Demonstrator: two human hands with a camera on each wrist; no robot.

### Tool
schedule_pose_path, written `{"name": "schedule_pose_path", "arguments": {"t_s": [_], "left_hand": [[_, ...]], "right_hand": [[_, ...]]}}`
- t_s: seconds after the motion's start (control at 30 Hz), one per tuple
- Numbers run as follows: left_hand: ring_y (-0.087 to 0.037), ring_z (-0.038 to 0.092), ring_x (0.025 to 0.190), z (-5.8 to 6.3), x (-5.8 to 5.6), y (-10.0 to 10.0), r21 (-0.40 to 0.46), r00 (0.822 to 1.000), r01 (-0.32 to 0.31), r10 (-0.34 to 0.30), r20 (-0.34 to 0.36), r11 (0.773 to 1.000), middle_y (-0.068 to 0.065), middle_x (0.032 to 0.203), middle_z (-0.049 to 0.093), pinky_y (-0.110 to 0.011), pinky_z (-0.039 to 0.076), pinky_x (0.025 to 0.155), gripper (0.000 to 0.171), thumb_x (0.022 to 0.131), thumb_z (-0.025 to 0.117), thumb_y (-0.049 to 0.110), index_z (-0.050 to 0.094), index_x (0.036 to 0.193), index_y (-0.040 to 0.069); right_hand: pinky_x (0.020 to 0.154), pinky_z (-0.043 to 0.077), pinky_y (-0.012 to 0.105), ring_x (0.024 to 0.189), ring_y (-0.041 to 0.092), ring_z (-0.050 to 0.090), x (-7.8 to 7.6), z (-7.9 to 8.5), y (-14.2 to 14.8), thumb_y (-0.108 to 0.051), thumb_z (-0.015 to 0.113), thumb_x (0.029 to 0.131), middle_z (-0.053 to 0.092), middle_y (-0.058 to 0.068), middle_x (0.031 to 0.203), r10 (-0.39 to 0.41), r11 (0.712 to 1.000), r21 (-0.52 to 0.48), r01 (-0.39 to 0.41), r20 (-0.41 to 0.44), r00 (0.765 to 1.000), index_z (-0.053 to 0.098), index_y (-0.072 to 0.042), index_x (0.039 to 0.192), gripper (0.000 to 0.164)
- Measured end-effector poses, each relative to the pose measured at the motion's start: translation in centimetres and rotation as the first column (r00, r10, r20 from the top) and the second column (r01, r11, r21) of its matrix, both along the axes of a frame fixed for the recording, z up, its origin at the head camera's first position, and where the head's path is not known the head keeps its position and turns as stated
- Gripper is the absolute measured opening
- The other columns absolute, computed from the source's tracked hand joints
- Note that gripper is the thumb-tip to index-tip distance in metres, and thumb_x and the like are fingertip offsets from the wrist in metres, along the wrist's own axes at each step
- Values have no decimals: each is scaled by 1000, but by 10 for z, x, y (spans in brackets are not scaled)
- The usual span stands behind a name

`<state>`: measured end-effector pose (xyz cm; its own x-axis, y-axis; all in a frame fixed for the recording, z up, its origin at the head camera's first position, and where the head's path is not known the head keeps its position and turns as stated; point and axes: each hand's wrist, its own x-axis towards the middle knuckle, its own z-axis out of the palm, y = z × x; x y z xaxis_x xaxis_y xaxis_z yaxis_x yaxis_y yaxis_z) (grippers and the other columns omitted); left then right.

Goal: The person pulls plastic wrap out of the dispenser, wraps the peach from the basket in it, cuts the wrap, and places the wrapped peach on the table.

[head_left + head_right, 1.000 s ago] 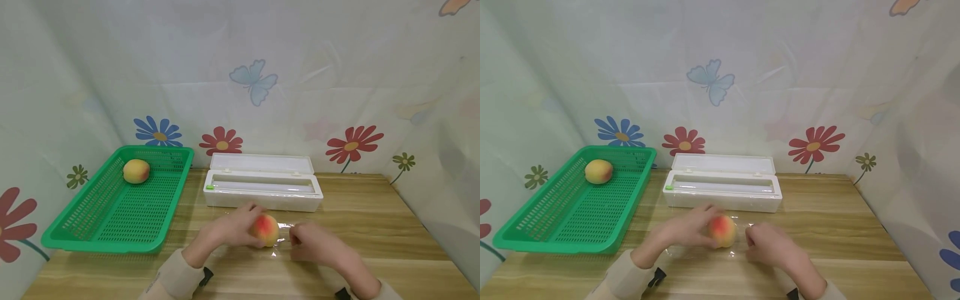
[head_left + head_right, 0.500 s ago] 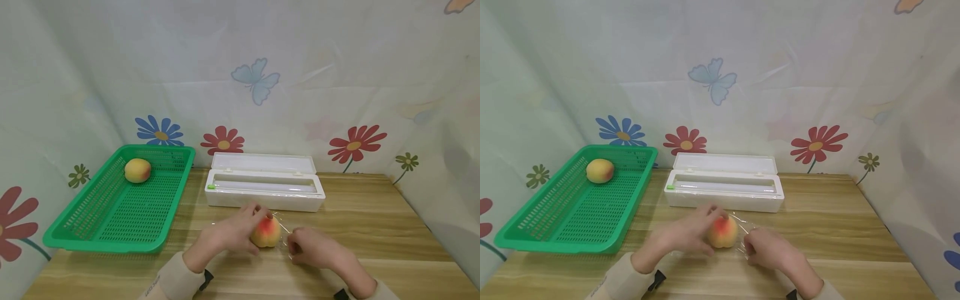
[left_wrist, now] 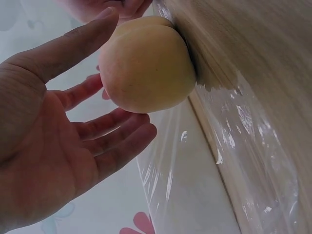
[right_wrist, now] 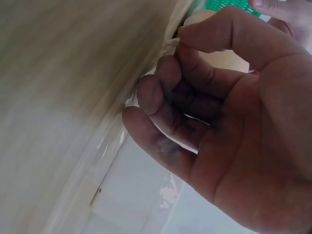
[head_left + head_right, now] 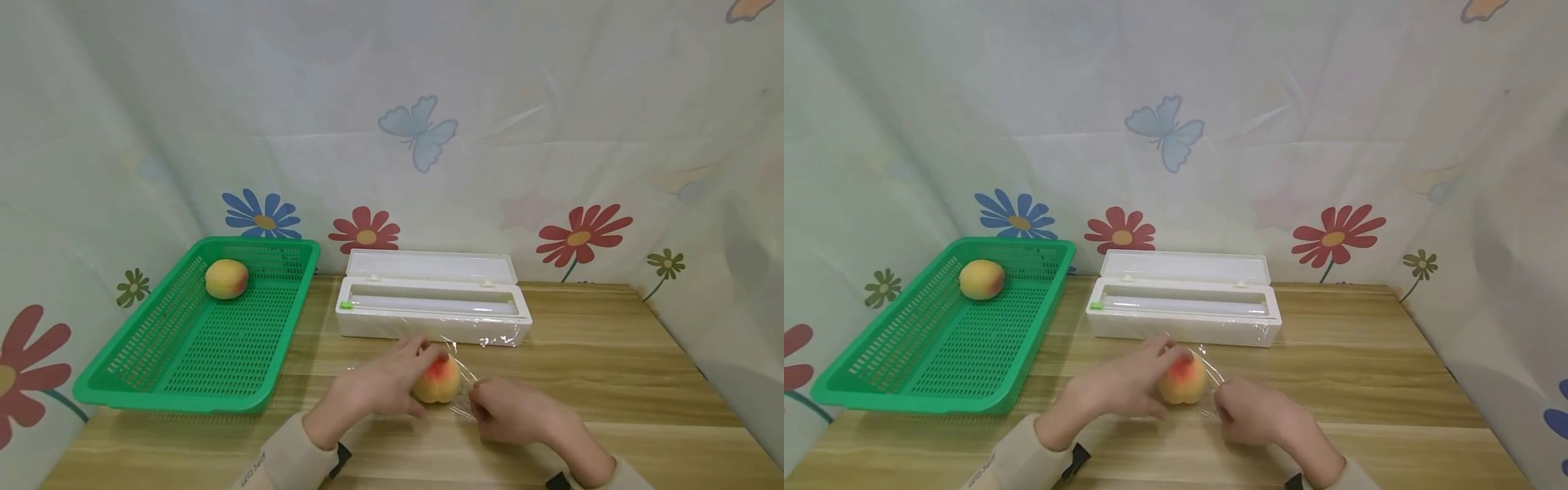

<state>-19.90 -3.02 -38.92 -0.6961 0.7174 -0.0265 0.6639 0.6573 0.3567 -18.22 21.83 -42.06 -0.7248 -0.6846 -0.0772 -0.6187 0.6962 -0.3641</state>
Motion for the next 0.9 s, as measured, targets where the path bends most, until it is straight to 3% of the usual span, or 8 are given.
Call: {"name": "schedule_pose_path", "arguments": {"t_s": [0.37, 0.57, 0.9], "left_hand": [[-17, 46, 123, -4, -2, 0, 13, 1000, 7, -7, -2, 1000, 0, 133, 42, -30, 45, 105, 80, 79, 93, 26, 47, 144, 19], [-16, 47, 123, -1, 0, 3, -26, 1000, -17, 17, -9, 1000, 1, 133, 43, -30, 43, 107, 86, 78, 93, 32, 44, 147, 17], [-24, 48, 130, -9, 6, 15, -98, 991, -83, 72, -111, 992, -8, 139, 45, -34, 45, 106, 108, 74, 92, 49, 33, 155, 8]], "right_hand": [[49, 35, 20, 54, -1, 39, -3, 2, 3, -1, 69, 74, 43, -17, 61, 12, 998, -58, -10, 28, 1000, 52, -23, 69, 28], [49, 37, 21, 55, -1, 42, -5, 6, 3, -4, 69, 78, 45, -17, 62, 12, 993, -118, -9, 21, 1000, 52, -23, 71, 27], [50, 37, 19, 58, -3, 42, -6, 5, -1, -5, 70, 77, 43, -19, 64, -17, 963, -268, -13, -109, 994, 50, -26, 75, 29]]}}
